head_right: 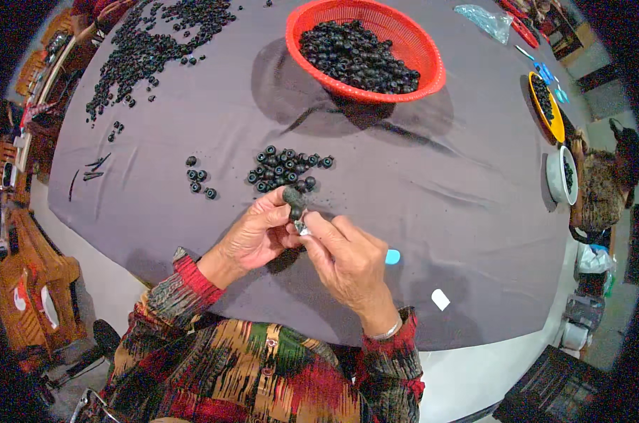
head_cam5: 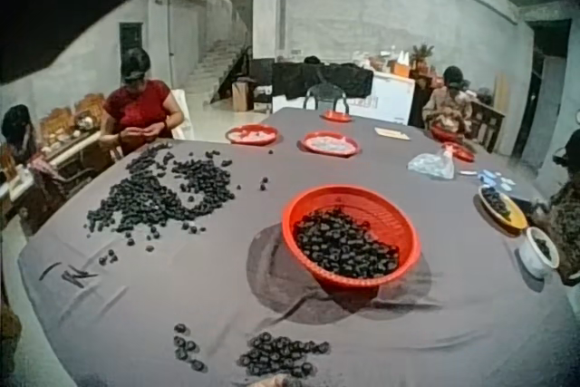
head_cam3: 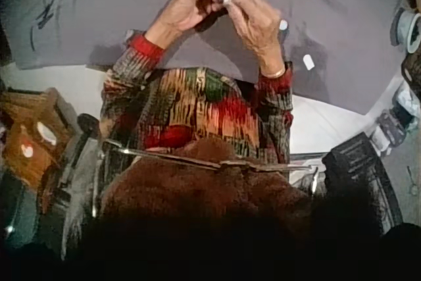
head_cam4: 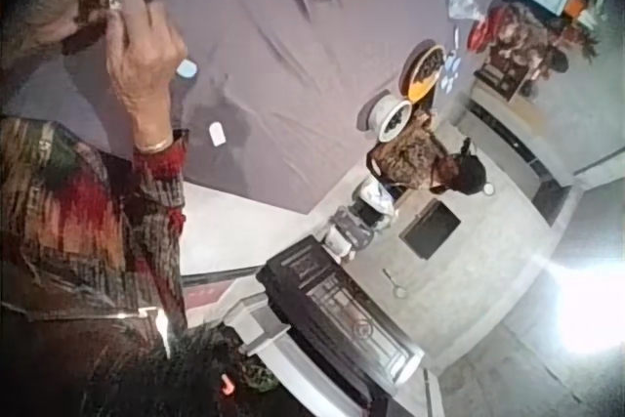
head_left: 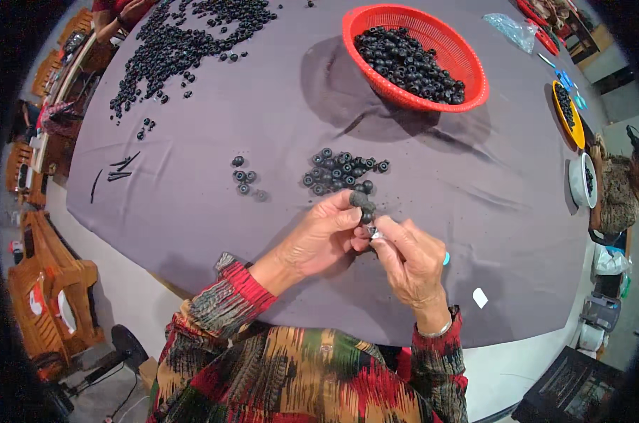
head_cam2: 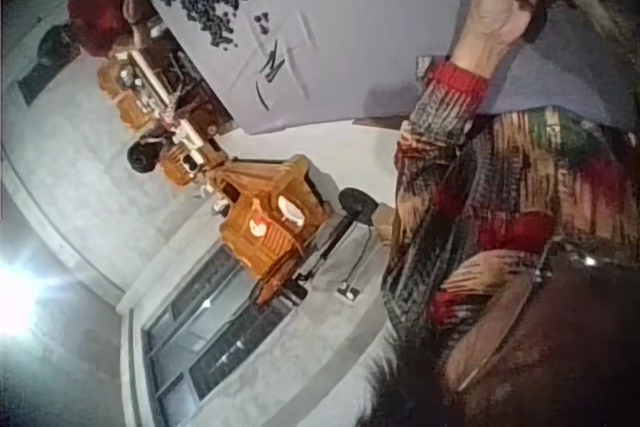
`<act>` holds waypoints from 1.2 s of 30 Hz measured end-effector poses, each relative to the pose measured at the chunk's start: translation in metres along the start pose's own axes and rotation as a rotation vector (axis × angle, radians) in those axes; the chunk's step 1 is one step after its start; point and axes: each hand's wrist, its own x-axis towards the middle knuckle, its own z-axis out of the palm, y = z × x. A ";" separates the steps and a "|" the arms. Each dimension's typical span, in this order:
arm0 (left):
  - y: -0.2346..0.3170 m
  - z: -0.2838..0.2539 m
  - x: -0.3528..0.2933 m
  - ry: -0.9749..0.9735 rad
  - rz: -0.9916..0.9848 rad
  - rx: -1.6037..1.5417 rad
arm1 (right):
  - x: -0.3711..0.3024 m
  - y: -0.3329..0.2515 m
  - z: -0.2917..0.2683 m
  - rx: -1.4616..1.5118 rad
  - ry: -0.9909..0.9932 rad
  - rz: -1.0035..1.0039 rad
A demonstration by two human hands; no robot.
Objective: The person processes small black components by hand, holding each piece and working on it with a handheld tool before placing it onto the table.
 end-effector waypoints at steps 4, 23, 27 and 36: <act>0.000 -0.001 0.000 0.003 -0.020 0.017 | -0.001 -0.002 -0.001 -0.013 -0.011 0.017; -0.001 -0.001 0.001 0.044 -0.066 -0.004 | -0.002 -0.002 0.000 -0.033 -0.006 0.091; -0.002 -0.003 0.002 0.064 -0.069 0.032 | 0.002 -0.009 -0.004 -0.071 -0.028 0.089; -0.004 -0.004 0.002 0.001 -0.073 0.026 | 0.001 -0.008 -0.006 -0.140 -0.037 0.085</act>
